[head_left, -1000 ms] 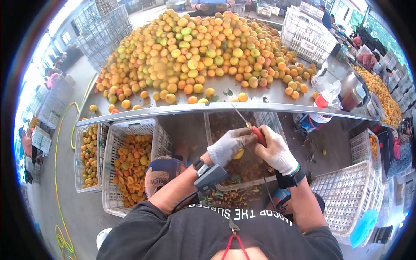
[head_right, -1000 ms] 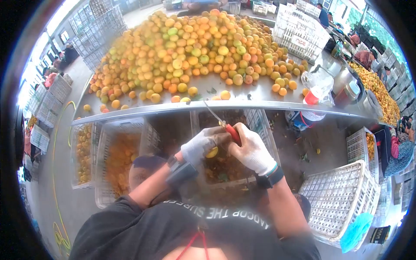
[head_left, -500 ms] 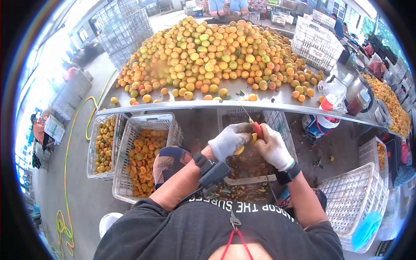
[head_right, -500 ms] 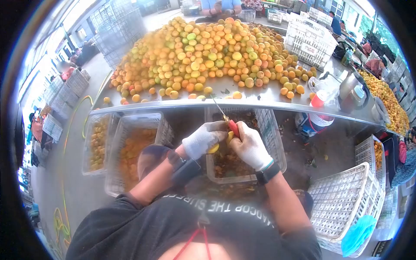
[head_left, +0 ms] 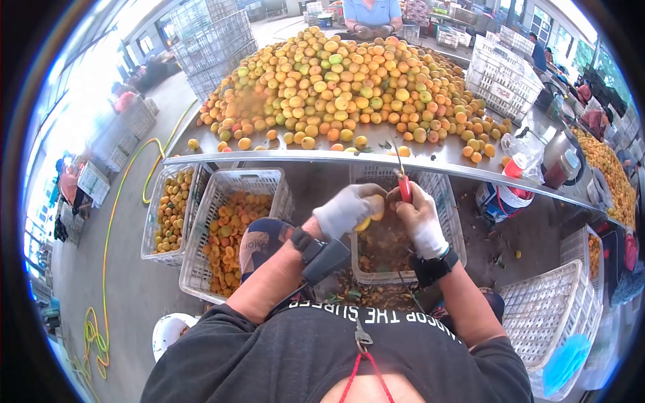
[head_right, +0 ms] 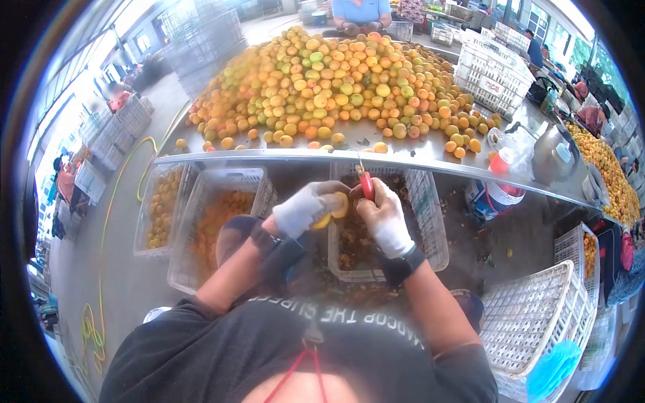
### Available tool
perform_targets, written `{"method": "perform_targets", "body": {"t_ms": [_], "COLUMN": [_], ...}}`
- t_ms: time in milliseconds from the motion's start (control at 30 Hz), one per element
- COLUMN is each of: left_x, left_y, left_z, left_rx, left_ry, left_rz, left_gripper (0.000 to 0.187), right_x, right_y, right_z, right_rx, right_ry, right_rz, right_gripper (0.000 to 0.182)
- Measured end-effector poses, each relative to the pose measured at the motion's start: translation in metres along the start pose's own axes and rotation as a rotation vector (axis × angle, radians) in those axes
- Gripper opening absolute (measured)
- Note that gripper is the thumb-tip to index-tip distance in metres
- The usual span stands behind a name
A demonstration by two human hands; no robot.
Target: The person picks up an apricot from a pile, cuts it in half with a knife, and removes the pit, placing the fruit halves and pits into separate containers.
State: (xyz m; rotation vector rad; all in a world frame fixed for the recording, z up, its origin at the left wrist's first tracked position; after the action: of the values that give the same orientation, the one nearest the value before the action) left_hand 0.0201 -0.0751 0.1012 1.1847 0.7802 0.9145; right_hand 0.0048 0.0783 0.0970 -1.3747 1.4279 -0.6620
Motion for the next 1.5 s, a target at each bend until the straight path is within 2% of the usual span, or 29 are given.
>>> {"method": "perform_targets", "body": {"t_ms": [67, 100, 133, 200, 233, 267, 300, 333, 400, 433, 500, 600, 633, 700, 733, 800, 867, 967, 1000, 1067, 1133, 1200, 1233, 1300, 1333, 1400, 1467, 1500], "left_x": [-0.031, -0.056, -0.084, -0.151, -0.174, -0.209, -0.227, -0.238, -0.24, -0.236, -0.222, -0.208, -0.214, -0.215, -0.217, -0.215, -0.213, -0.239, -0.235, -0.228, -0.23, -0.236, -0.239, -0.229, -0.22, -0.201, -0.136, -0.114], "left_y": [0.0, -0.001, -0.002, -0.012, -0.001, -0.012, -0.011, -0.009, -0.003, -0.003, 0.001, 0.002, -0.006, -0.022, -0.025, -0.042, -0.031, -0.053, -0.043, -0.028, -0.037, -0.048, -0.05, -0.036, -0.026, -0.001, 0.036, 0.033], "left_z": [0.007, 0.013, 0.024, 0.053, 0.076, 0.089, 0.102, 0.112, 0.11, 0.1, 0.064, 0.015, 0.001, -0.036, -0.045, -0.065, -0.075, -0.109, -0.105, -0.109, -0.118, -0.126, -0.126, -0.117, -0.116, -0.106, -0.08, -0.078], "left_rx": [0.1, 0.147, 0.193, 0.147, 0.065, -0.076, -0.103, -0.097, 0.069, 0.065, 0.18, 0.205, 0.208, 0.141, 0.147, 0.01, -0.126, -0.089, -0.124, -0.224, -0.184, -0.135, -0.053, 0.113, 0.118, 0.364, 0.555, 0.499], "left_ry": [0.139, 0.259, 0.379, 0.678, 0.859, 0.904, 1.009, 1.172, 1.236, 1.241, 1.08, 0.988, 0.979, 0.833, 0.824, 0.67, 0.517, 0.425, 0.522, 0.539, 0.499, 0.463, 0.518, 0.598, 0.59, 0.634, 0.437, 0.374], "left_rz": [-0.045, -0.125, -0.206, -0.444, -0.766, -0.85, -0.921, -1.081, -0.941, -0.927, -0.777, -0.824, -0.827, -0.999, -0.995, -1.083, -1.023, -1.096, -1.096, -1.135, -1.116, -1.098, -1.041, -0.819, -0.822, -0.45, 0.147, 0.33], "left_gripper": [0.026, 0.024, 0.022, 0.023, 0.028, 0.033, 0.038, 0.043, 0.046, 0.046, 0.045, 0.041, 0.041, 0.04, 0.04, 0.04, 0.041, 0.04, 0.04, 0.044, 0.039, 0.034, 0.03, 0.025, 0.025, 0.028, 0.033, 0.033], "right_x": [-0.003, -0.01, -0.017, -0.036, -0.044, -0.052, -0.056, -0.059, -0.062, -0.057, -0.043, -0.023, -0.017, -0.01, -0.008, -0.007, -0.01, -0.014, -0.016, -0.015, -0.016, -0.015, -0.018, -0.023, -0.027, -0.034, -0.038, -0.037], "right_y": [0.009, 0.01, 0.015, 0.031, 0.028, 0.025, 0.032, 0.034, 0.048, 0.047, 0.037, 0.039, 0.037, 0.038, 0.036, 0.042, 0.041, 0.047, 0.048, 0.048, 0.045, 0.037, 0.033, 0.028, 0.025, 0.028, 0.034, 0.025], "right_z": [-0.005, -0.01, -0.012, -0.023, -0.025, -0.025, -0.027, -0.026, -0.031, -0.032, -0.032, -0.032, -0.031, -0.03, -0.029, -0.027, -0.026, -0.025, -0.026, -0.027, -0.026, -0.026, -0.025, -0.023, -0.021, -0.018, -0.014, -0.013], "right_rx": [0.144, 0.125, 0.2, 0.09, 0.01, -0.07, -0.02, 0.113, -0.036, -0.041, -0.136, 0.132, 0.09, 0.062, 0.047, 0.034, 0.101, 0.056, 0.067, 0.06, 0.084, 0.001, 0.116, 0.086, 0.054, 0.137, 0.295, 0.39], "right_ry": [-0.045, -0.034, -0.055, -0.002, 0.067, 0.137, 0.141, 0.155, 0.155, 0.146, 0.161, 0.108, 0.099, 0.064, 0.055, 0.039, 0.008, 0.023, 0.03, -0.006, 0.001, -0.011, -0.013, 0.043, 0.089, 0.097, 0.097, 0.1], "right_rz": [-0.035, 0.012, 0.023, 0.259, 0.38, 0.503, 0.515, 0.457, 0.594, 0.604, 0.579, 0.412, 0.472, 0.459, 0.477, 0.515, 0.537, 0.525, 0.529, 0.554, 0.54, 0.514, 0.471, 0.441, 0.407, 0.299, 0.081, 0.001], "right_gripper": [0.018, 0.016, 0.015, 0.014, 0.015, 0.016, 0.019, 0.019, 0.017, 0.017, 0.014, 0.01, 0.01, 0.012, 0.012, 0.014, 0.016, 0.016, 0.016, 0.016, 0.015, 0.014, 0.012, 0.012, 0.013, 0.012, 0.015, 0.019]}}
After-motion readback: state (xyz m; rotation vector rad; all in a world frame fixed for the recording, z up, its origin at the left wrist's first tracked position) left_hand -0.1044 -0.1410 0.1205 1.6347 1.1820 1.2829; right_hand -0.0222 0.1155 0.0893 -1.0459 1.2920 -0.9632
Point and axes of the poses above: each hand's wrist, its own z-axis away from the middle knuckle, its own x-axis out of the palm, y = z × x, the point moved 6 cm from there along -z, towards the middle knuckle, and after that the axes turned 7 degrees about z, right-handed, at the moved point
